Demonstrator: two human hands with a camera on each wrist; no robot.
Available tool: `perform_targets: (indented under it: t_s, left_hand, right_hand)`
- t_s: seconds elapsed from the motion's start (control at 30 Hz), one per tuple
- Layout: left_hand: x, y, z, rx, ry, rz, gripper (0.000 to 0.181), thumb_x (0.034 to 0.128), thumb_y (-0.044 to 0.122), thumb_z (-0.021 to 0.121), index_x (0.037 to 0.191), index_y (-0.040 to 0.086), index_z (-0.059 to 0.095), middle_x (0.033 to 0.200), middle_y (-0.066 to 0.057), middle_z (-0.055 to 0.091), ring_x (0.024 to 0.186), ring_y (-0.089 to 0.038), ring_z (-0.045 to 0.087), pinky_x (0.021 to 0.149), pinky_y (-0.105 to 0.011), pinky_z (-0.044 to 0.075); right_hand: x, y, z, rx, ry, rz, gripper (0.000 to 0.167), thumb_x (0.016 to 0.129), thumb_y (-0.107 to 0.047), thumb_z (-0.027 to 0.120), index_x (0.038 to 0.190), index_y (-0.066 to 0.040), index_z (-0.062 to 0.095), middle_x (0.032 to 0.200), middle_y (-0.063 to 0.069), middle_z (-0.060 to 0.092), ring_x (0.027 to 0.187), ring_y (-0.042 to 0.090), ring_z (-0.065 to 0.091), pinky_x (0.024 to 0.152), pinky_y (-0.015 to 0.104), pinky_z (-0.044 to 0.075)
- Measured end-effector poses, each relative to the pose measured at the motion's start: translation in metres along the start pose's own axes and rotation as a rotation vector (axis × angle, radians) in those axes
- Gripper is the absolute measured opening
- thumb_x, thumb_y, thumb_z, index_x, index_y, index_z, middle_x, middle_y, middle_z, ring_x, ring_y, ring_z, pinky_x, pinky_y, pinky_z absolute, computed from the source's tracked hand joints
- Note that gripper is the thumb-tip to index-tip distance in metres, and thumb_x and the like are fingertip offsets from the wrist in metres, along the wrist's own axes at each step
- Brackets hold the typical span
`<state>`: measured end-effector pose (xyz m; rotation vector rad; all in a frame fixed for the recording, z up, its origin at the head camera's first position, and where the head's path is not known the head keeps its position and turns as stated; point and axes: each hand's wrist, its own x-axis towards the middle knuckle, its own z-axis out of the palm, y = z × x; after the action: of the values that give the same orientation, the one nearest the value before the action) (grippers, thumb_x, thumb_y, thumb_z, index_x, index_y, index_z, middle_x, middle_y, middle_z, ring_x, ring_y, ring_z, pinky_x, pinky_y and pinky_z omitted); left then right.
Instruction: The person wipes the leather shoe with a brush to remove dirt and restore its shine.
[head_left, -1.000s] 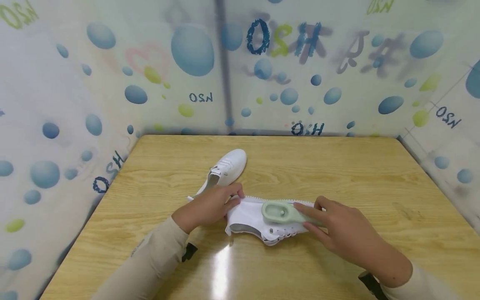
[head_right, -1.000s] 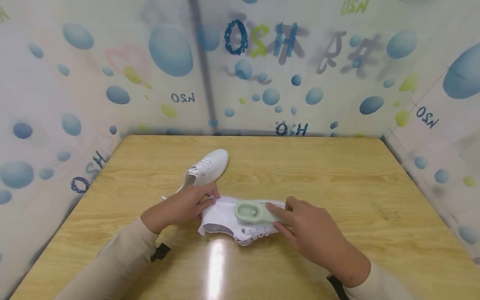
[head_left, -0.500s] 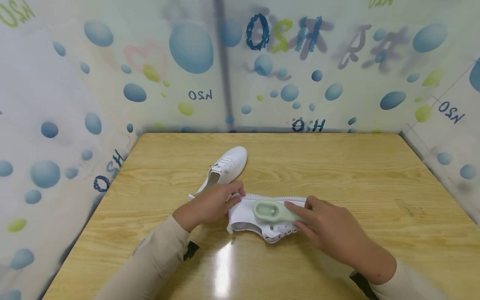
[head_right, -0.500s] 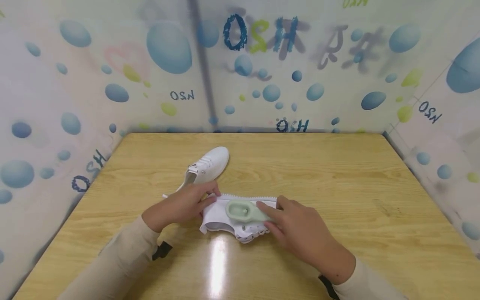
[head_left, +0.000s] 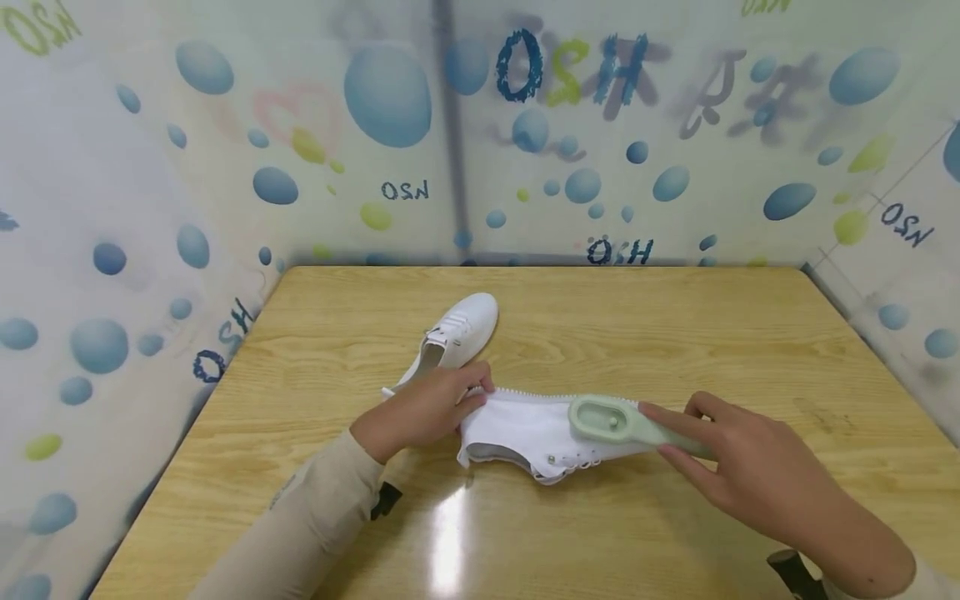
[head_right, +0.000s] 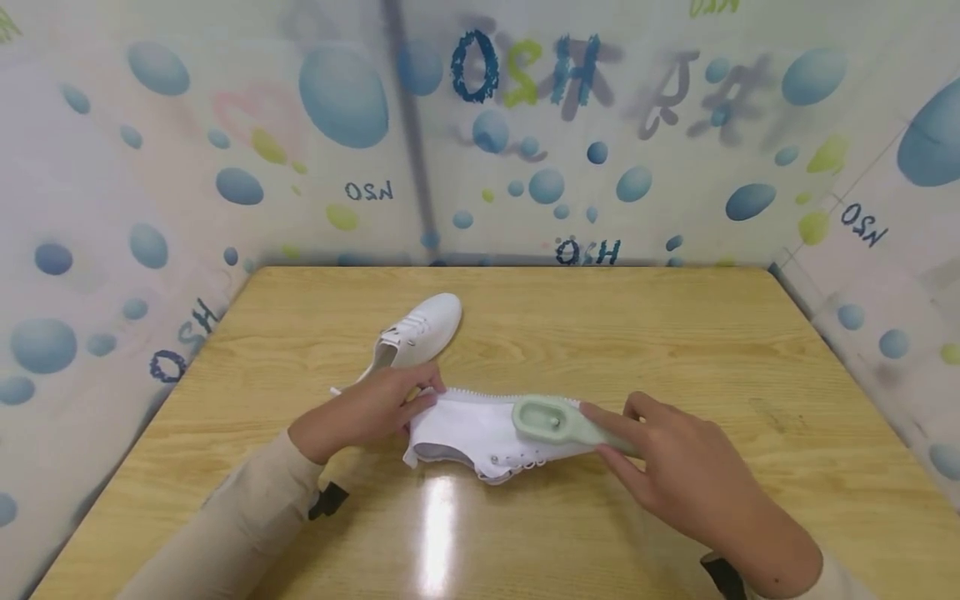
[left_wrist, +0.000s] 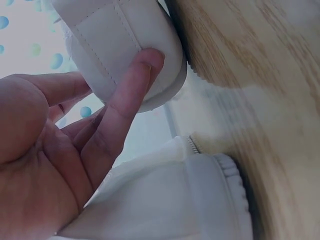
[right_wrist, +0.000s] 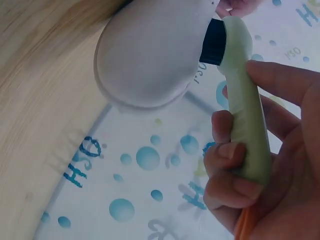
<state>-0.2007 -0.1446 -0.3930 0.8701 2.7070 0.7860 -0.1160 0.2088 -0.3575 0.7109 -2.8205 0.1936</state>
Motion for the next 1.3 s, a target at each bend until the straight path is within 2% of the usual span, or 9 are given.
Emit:
perform_targets:
  t_s: [0.23,0.47,0.6,0.7,1.07,1.3]
  left_hand:
    - [0.003,0.001,0.000,0.034,0.008,-0.009,0.006,0.1021,0.014,0.057,0.107,0.017,0.058,0.086,-0.001,0.067,0.060,-0.005,0.057,0.057,-0.022,0.049]
    - [0.003,0.003,0.000,0.022,-0.004,-0.014,0.006,0.1023,0.014,0.057,0.107,0.017,0.058,0.088,-0.003,0.068,0.060,-0.005,0.059,0.056,-0.022,0.050]
    - [0.004,0.003,0.000,0.017,-0.001,-0.012,0.006,0.1020,0.014,0.057,0.107,0.017,0.058,0.088,-0.003,0.068,0.061,-0.005,0.059,0.056,-0.022,0.050]
    - [0.004,0.003,0.001,0.004,-0.008,-0.013,0.006,0.1020,0.014,0.057,0.107,0.017,0.058,0.090,-0.003,0.069,0.062,-0.006,0.060,0.056,-0.021,0.051]
    - [0.001,0.004,0.002,-0.010,-0.017,-0.029,0.006,0.1024,0.014,0.057,0.108,0.017,0.059,0.089,-0.002,0.068,0.061,-0.007,0.061,0.057,-0.023,0.051]
    - [0.001,0.000,0.001,0.002,-0.005,-0.039,0.007,0.1023,0.015,0.057,0.108,0.019,0.058,0.086,0.000,0.066,0.059,-0.006,0.059,0.057,-0.023,0.050]
  right_hand:
    - [0.014,-0.013,0.012,0.062,0.020,-0.074,0.047,0.082,-0.029,0.082,0.127,-0.033,0.069,0.087,-0.011,0.053,0.058,-0.004,0.031,0.049,0.018,0.030]
    - [0.032,-0.036,0.024,0.079,-0.085,-0.074,0.044,0.089,-0.036,0.074,0.132,-0.034,0.065,0.090,-0.008,0.055,0.060,-0.001,0.035,0.050,0.019,0.031]
    - [0.036,-0.043,0.027,0.058,-0.096,-0.076,0.044,0.090,-0.036,0.074,0.133,-0.035,0.064,0.089,-0.007,0.055,0.060,0.000,0.036,0.049,0.019,0.031]
    - [0.034,-0.042,0.026,0.045,-0.093,-0.068,0.044,0.090,-0.036,0.074,0.132,-0.034,0.065,0.089,-0.007,0.056,0.060,0.000,0.036,0.049,0.019,0.031]
    - [0.009,-0.015,0.008,0.016,-0.084,0.048,0.044,0.087,-0.037,0.076,0.129,-0.038,0.066,0.088,-0.010,0.056,0.058,-0.001,0.035,0.049,0.021,0.030]
    - [0.013,-0.018,0.009,0.047,-0.065,0.005,0.045,0.085,-0.035,0.078,0.129,-0.037,0.067,0.089,-0.009,0.057,0.057,-0.002,0.034,0.050,0.019,0.031]
